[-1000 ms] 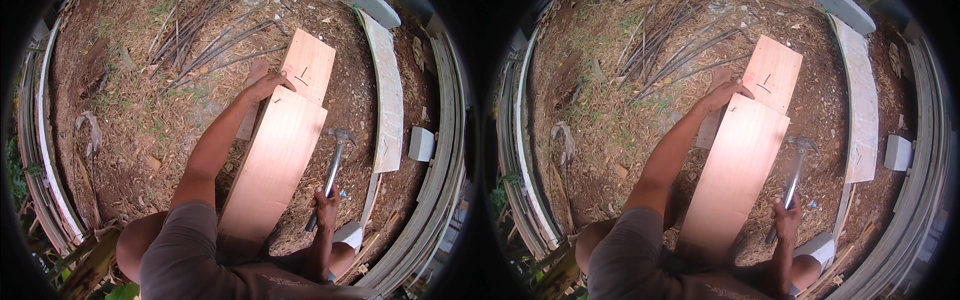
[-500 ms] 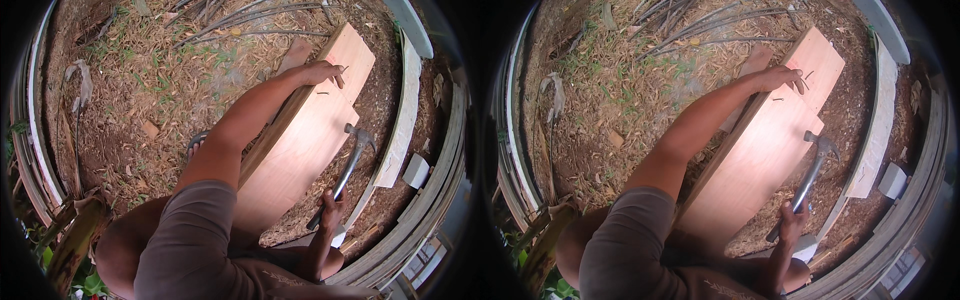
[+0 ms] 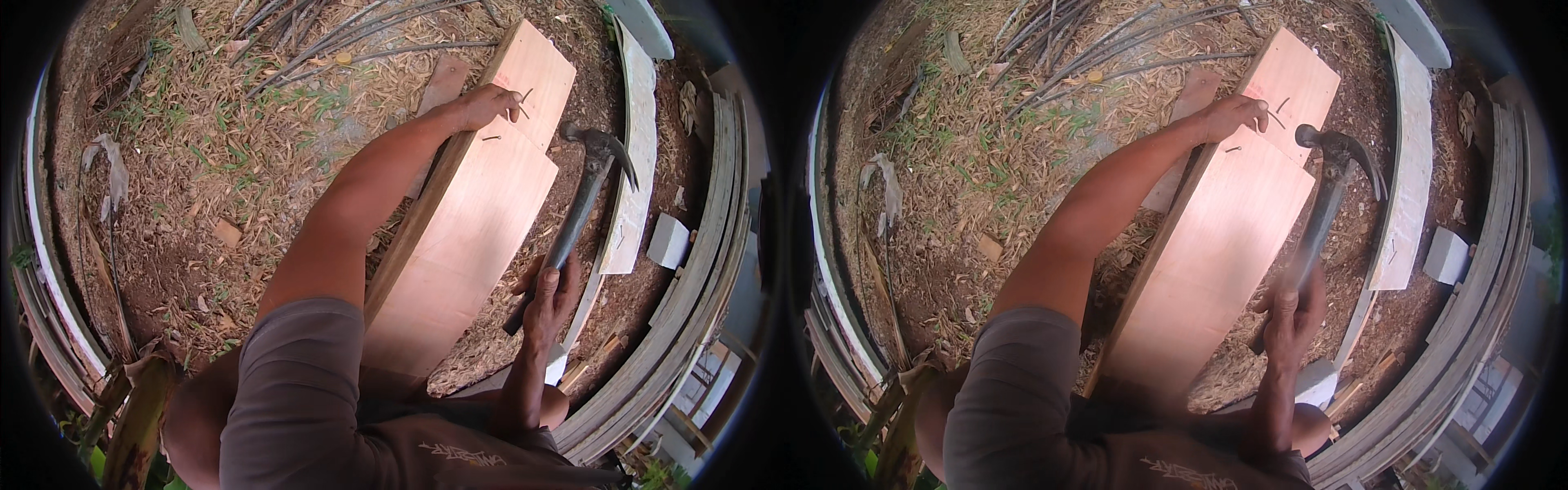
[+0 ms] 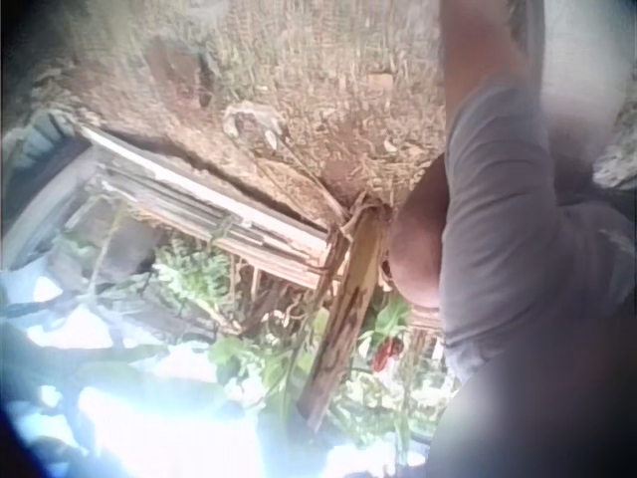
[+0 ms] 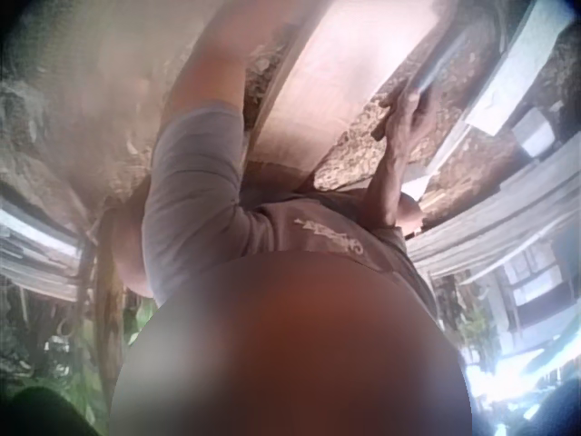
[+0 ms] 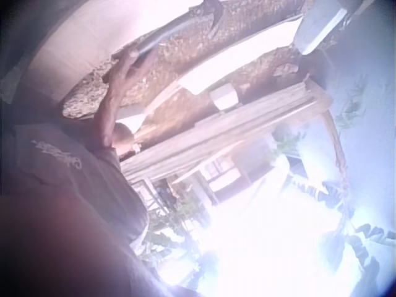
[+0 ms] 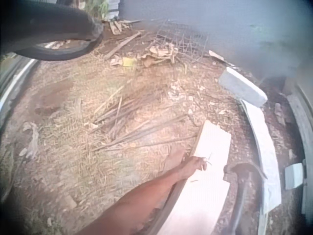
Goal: The person measures and marks a wooden plank, then uses a hand saw to cut it. After cutting, they align the pieces and hammer nails to join them together.
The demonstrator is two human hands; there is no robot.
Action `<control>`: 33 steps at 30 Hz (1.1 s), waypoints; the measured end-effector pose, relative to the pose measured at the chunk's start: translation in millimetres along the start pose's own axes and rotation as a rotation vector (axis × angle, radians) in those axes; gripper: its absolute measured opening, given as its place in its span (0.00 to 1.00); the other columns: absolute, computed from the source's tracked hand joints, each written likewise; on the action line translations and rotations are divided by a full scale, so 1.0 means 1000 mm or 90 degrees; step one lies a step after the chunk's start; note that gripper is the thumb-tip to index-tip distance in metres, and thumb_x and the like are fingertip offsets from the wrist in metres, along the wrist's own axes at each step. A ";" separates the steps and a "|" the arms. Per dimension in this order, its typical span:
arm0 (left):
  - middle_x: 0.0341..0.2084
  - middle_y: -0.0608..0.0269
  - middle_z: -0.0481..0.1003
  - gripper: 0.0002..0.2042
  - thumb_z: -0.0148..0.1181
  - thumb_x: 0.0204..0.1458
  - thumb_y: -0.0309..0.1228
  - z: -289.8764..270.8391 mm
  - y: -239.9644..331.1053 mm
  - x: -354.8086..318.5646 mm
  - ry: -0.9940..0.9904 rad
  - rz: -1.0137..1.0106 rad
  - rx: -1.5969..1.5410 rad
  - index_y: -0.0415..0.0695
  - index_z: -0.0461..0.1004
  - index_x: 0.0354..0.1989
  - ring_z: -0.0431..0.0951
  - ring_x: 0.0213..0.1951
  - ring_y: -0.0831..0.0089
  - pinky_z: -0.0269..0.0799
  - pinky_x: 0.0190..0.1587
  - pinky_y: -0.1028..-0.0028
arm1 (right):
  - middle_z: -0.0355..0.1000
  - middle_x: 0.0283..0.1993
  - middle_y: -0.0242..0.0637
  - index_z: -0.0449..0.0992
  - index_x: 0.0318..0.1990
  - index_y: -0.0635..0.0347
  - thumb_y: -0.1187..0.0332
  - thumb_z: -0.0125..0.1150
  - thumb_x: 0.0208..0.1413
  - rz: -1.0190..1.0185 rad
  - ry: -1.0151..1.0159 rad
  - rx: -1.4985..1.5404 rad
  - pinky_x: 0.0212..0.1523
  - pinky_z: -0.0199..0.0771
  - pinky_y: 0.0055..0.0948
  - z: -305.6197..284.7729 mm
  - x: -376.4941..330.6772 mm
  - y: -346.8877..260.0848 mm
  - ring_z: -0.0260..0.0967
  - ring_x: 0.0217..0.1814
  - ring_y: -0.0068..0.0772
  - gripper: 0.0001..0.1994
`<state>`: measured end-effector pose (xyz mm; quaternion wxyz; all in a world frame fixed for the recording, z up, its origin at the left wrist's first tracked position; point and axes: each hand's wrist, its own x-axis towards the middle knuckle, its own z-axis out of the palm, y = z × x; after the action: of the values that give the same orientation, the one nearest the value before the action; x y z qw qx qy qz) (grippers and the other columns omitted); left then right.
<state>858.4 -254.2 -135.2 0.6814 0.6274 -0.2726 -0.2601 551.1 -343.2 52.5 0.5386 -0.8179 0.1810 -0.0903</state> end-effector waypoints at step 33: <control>0.32 0.60 0.77 0.22 0.45 0.70 0.49 -0.002 -0.003 -0.002 0.024 -0.032 -0.092 0.43 0.77 0.36 0.75 0.35 0.73 0.71 0.43 0.72 | 0.78 0.34 0.49 0.66 0.66 0.64 0.50 0.54 0.71 0.025 -0.104 -0.213 0.34 0.76 0.29 0.023 0.023 -0.014 0.80 0.33 0.32 0.28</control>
<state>858.1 -251.8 -138.9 0.7230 0.5882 -0.2243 -0.2844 582.4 -327.8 54.6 0.4093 -0.8971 0.1651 0.0182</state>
